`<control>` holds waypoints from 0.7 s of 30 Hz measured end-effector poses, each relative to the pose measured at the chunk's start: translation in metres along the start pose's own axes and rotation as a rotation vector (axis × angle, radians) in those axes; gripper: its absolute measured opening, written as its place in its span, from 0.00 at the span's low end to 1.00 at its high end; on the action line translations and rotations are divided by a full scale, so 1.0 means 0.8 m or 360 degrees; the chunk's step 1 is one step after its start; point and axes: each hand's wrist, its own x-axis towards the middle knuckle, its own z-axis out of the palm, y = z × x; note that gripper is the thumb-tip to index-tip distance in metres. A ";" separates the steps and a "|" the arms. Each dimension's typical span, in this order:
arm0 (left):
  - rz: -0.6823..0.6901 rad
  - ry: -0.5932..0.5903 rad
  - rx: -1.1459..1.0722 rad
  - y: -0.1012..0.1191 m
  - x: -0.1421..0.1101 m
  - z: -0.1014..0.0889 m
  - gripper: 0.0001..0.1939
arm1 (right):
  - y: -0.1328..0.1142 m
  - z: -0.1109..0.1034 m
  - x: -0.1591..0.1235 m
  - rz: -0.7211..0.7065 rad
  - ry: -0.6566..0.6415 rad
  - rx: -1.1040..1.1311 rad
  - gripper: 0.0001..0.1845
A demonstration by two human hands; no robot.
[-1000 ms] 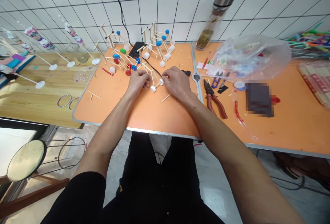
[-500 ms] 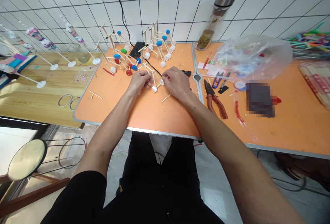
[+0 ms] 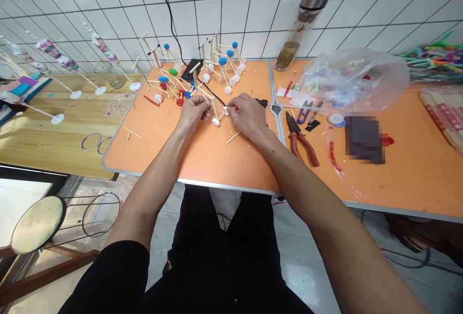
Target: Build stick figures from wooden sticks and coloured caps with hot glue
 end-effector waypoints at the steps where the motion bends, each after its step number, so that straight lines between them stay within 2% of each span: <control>1: 0.0025 0.0000 0.0007 0.001 0.000 -0.001 0.15 | -0.001 -0.001 0.000 -0.0001 0.0008 0.0009 0.13; 8: 0.0365 0.0019 0.0103 -0.003 0.007 -0.007 0.15 | -0.006 -0.009 -0.003 -0.0071 0.0129 0.0083 0.14; 15: 0.0755 0.0046 0.0194 -0.026 0.028 -0.012 0.10 | 0.007 0.001 0.000 -0.0301 0.0421 0.0209 0.13; 21: 0.0894 0.0099 0.0170 -0.033 0.027 -0.013 0.05 | 0.010 0.004 -0.001 -0.0345 0.0458 0.0192 0.12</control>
